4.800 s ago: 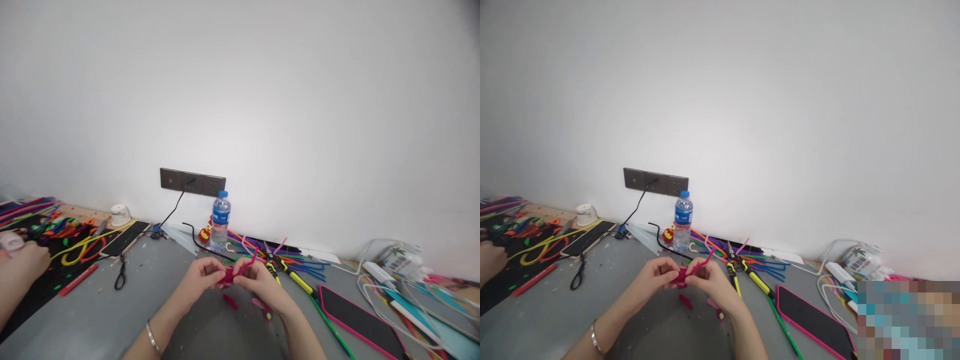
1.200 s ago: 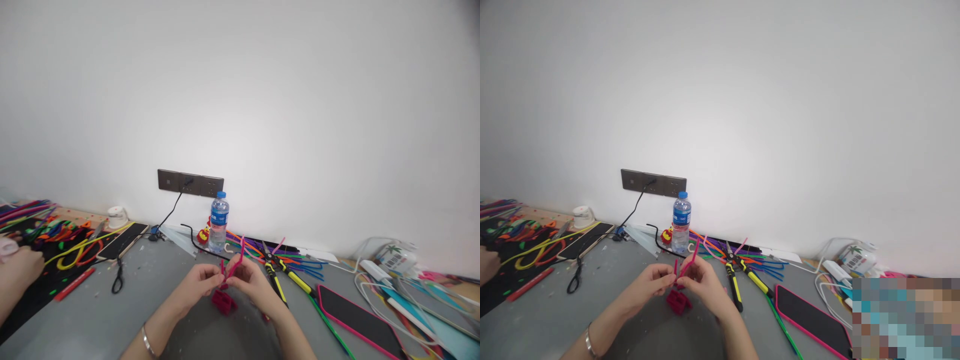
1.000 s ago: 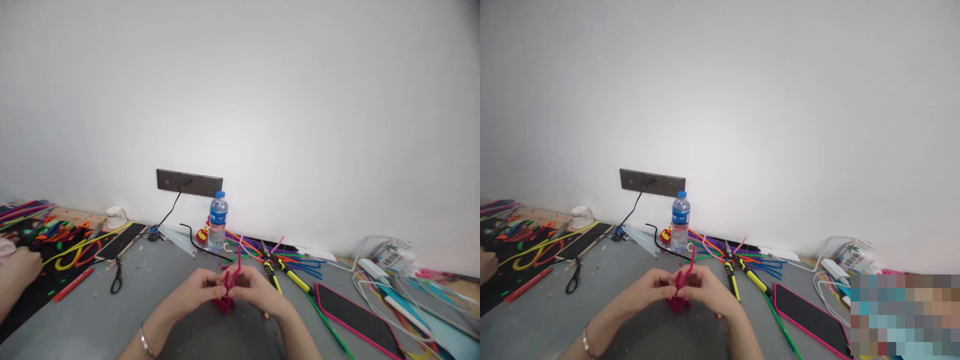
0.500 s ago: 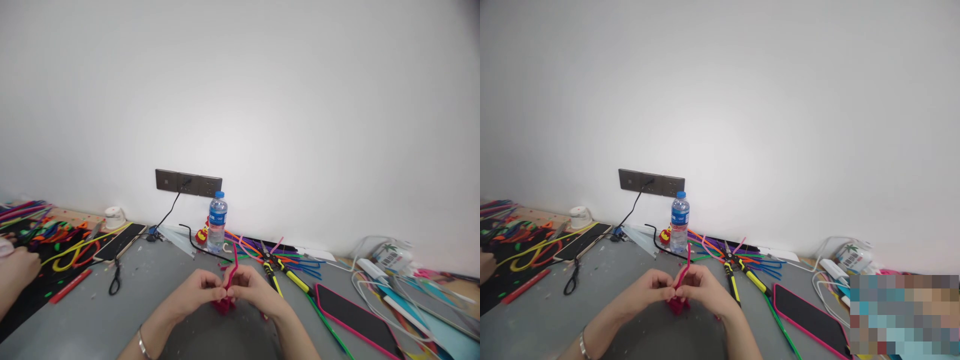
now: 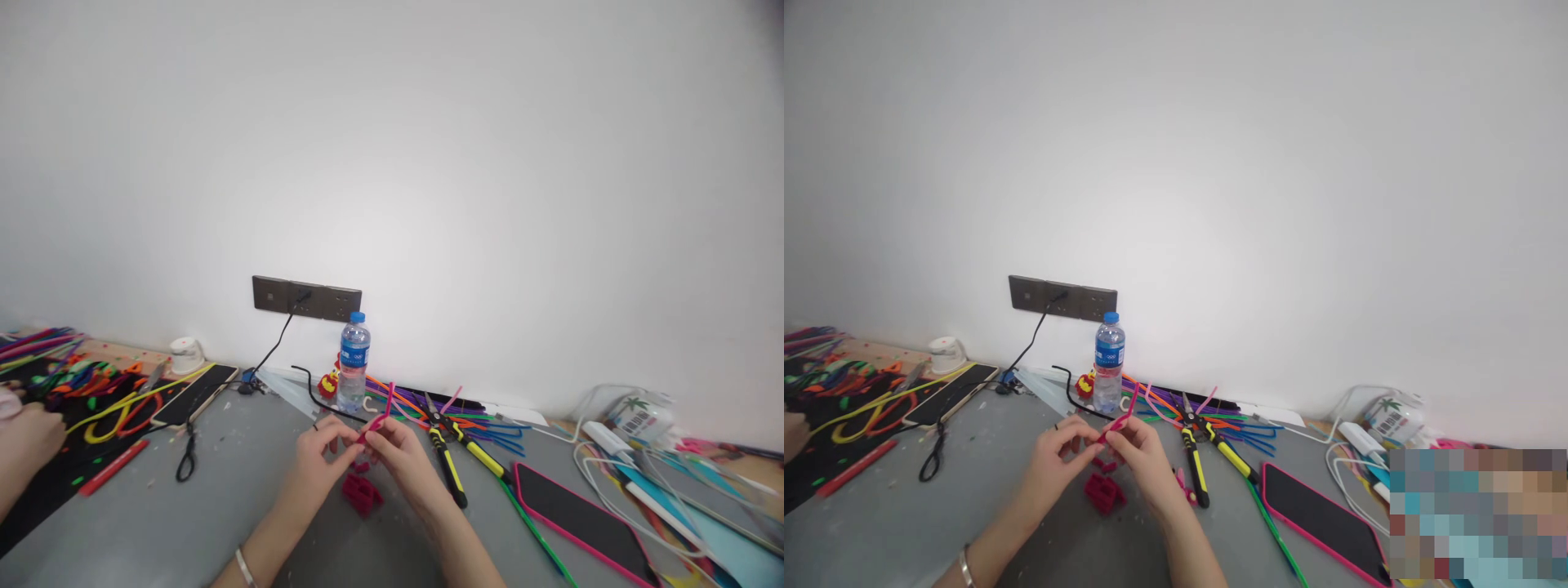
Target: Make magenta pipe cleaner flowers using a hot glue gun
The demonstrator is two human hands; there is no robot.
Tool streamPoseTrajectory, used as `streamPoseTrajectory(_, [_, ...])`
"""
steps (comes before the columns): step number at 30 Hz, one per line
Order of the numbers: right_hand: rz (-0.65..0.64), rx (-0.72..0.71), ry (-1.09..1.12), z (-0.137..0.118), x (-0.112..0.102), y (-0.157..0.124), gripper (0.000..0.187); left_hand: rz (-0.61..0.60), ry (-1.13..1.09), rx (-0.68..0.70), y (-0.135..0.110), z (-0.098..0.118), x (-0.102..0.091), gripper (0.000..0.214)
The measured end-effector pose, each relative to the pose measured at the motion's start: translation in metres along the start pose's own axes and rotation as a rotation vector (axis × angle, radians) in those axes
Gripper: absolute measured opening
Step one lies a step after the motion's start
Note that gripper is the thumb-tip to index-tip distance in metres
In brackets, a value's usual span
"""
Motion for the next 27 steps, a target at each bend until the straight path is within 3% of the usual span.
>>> streamPoseTrajectory(7, [0.056,-0.023,0.065,0.008,0.008,0.000,0.030,0.130,0.123,0.228,-0.004,0.005,-0.006,0.010])
streamPoseTrajectory(13, [0.063,-0.035,0.066,0.012,0.009,-0.002,0.030,0.164,0.140,0.325,-0.008,0.014,-0.010,0.012])
streamPoseTrajectory(21, [0.087,-0.099,0.034,-0.004,0.005,0.002,0.029,0.104,0.086,0.142,-0.004,0.006,-0.008,0.014])
streamPoseTrajectory(27, [0.096,-0.067,0.062,-0.012,-0.002,0.003,0.030,0.068,-0.022,0.060,0.001,0.000,-0.005,0.015])
Point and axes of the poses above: each hand's wrist, its own y-axis towards the middle knuckle, its own x-axis out of the palm, z = x × y, the point moved 5 cm from there along y, towards the middle knuckle, and after that the axes turned 15 degrees about -x, right-handed, at the moved point
